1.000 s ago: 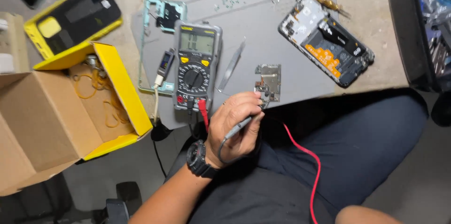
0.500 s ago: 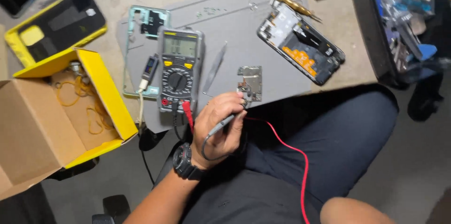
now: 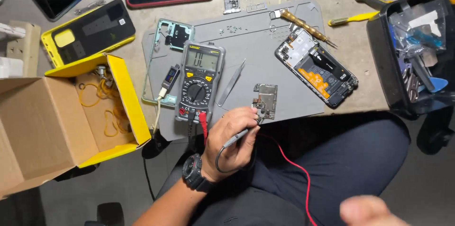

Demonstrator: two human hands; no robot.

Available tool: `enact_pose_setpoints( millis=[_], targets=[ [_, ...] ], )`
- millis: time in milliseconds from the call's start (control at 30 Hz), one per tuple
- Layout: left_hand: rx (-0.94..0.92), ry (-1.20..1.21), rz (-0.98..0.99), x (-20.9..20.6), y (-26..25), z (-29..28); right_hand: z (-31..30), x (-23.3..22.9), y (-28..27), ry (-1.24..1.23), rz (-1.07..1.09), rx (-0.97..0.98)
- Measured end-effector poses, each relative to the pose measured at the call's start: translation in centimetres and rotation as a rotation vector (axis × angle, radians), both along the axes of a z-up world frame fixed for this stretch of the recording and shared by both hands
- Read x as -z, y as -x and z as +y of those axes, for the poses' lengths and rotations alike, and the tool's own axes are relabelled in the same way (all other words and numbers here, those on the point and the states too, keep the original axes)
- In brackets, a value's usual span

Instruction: The person tests a small electronic circuit board using a multimeter. They hold the board in one hand and use the multimeter probes to touch various points on the circuit, checking for electrical continuity or voltage.

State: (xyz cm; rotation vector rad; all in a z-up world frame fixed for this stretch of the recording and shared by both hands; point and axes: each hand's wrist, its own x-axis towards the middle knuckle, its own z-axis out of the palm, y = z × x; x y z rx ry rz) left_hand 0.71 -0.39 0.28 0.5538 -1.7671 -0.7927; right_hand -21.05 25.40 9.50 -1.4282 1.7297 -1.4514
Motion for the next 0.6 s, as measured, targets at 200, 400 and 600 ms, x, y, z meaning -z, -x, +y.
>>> enact_pose_setpoints(
  millis=[200,400,600],
  targets=[
    [0.049,-0.021,-0.073,-0.1,-0.2,0.0,-13.9,1.5,0.7,0.244,-0.165,-0.104],
    [0.057,-0.043,-0.092,-0.6,-0.4,0.0,-17.2,5.7,-1.0,-0.111,-0.284,0.042],
    [0.067,-0.044,-0.099,-0.6,-0.5,-0.2,-18.8,5.1,-0.7,-0.112,0.021,-0.099]
  ],
)
